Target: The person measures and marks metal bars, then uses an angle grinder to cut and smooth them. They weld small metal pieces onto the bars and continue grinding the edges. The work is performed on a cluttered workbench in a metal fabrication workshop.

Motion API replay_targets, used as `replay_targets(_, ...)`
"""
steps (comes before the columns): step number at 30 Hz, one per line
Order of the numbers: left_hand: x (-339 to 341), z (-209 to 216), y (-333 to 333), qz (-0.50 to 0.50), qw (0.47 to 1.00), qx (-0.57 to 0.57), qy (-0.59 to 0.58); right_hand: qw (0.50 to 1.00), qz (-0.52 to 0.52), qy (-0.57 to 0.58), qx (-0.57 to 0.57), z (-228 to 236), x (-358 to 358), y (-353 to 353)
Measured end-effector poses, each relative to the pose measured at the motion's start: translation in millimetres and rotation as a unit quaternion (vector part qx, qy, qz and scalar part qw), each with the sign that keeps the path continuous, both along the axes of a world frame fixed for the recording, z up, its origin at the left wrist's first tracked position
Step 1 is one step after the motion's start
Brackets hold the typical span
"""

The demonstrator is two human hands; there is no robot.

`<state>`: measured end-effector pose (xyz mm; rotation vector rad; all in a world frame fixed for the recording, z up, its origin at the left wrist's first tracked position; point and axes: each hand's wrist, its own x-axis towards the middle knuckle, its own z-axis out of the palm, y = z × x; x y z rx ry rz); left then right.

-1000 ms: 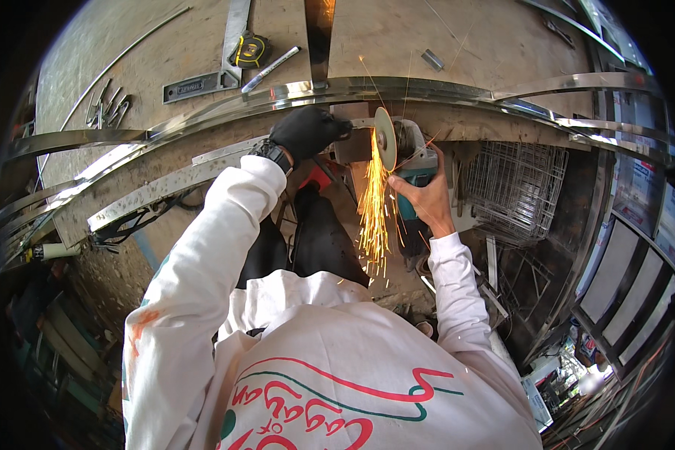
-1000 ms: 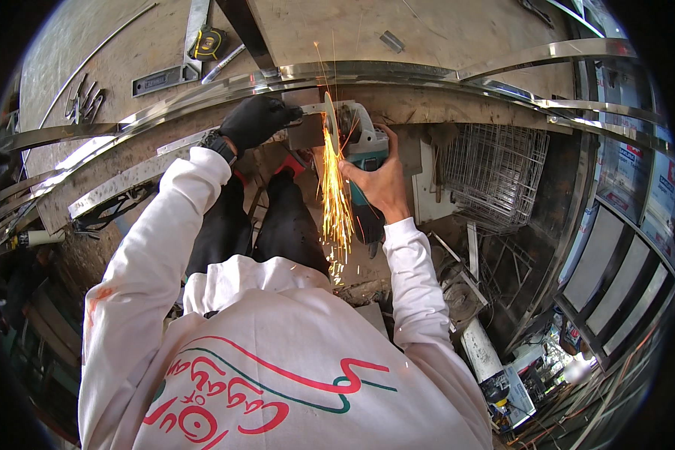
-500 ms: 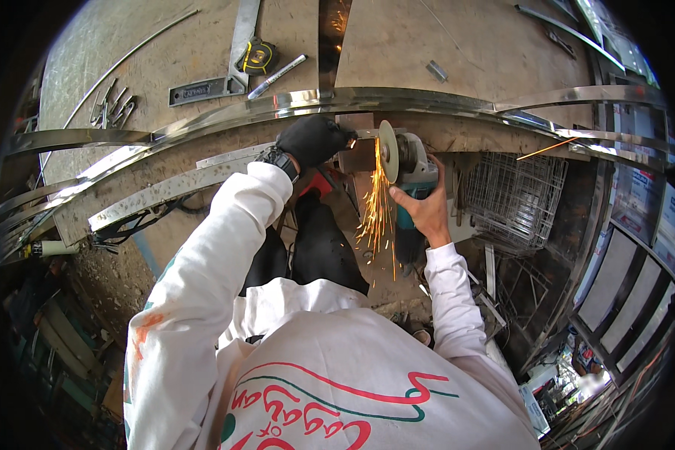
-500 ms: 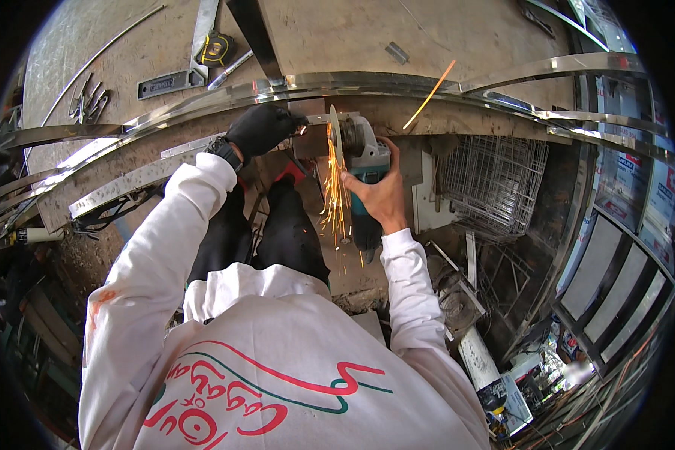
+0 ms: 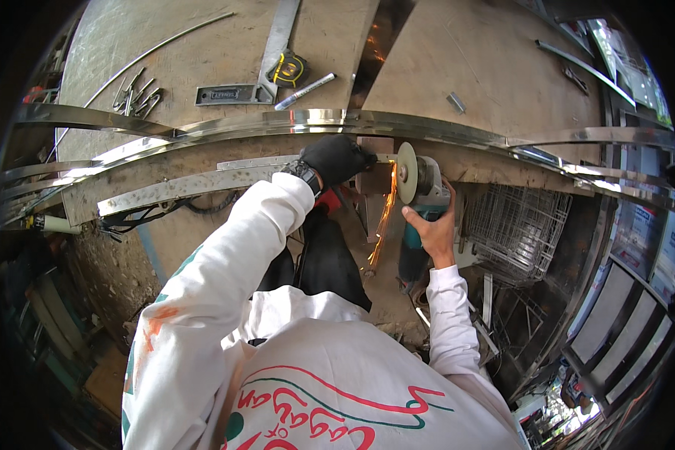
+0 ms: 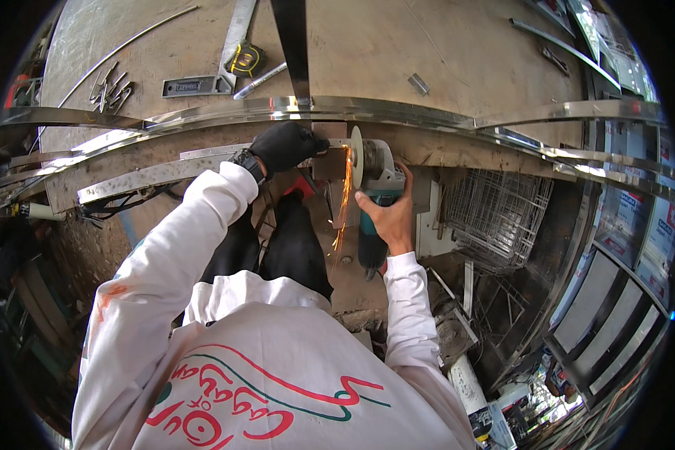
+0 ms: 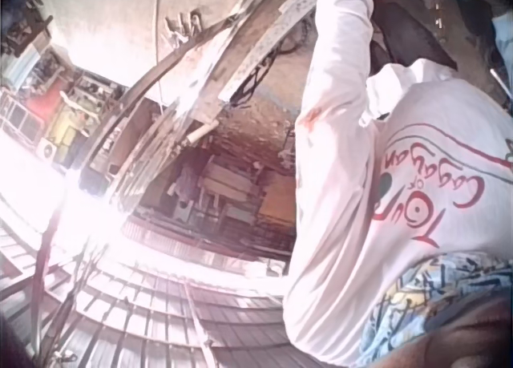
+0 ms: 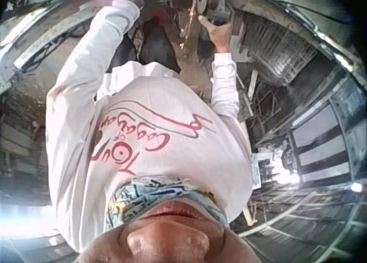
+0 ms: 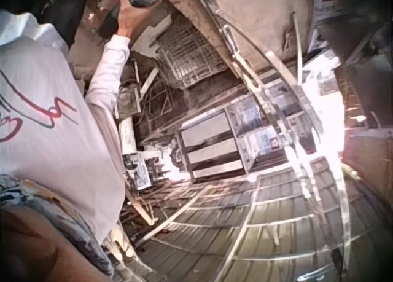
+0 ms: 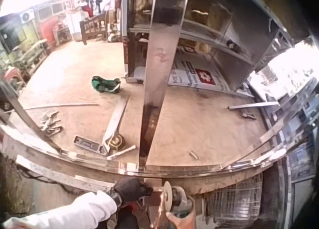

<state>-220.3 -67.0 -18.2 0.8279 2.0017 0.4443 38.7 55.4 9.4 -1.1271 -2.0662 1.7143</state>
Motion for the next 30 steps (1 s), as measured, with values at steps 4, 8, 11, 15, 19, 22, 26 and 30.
replay_targets(4,2.7,-3.7,-2.2,-0.009,1.000,0.014,0.024,1.000,0.009,-0.007,0.022,1.8,-1.3,0.7)
replay_targets(8,4.4,-6.2,0.3,-0.006,1.000,0.007,0.017,0.999,0.004,-0.045,0.027,-4.9,12.1,-4.7)
replay_targets(11,2.8,5.7,-1.7,-0.023,0.999,0.000,0.024,0.998,0.003,-0.052,0.029,-17.9,17.1,-6.4)
replay_targets(15,2.4,8.7,-2.8,-0.009,1.000,-0.004,0.028,0.999,-0.008,-0.031,-0.009,-17.7,14.8,-6.8)
replay_targets(19,-0.4,7.2,-0.1,-0.015,1.000,0.004,-0.006,0.999,-0.004,-0.052,0.014,-12.3,7.1,-6.6)
replay_targets(22,-0.8,-0.2,-1.2,-0.046,0.999,0.008,0.010,1.000,-0.003,-0.022,0.006,-5.8,3.4,-1.6)
replay_targets(26,-7.0,-23.4,-2.5,-0.100,0.991,0.081,0.020,0.997,0.002,-0.075,0.009,-5.4,9.8,0.4)
replay_targets(30,-5.8,8.0,2.5,-0.075,0.996,0.040,0.015,0.992,0.001,-0.118,0.050,-11.2,32.4,-5.1)
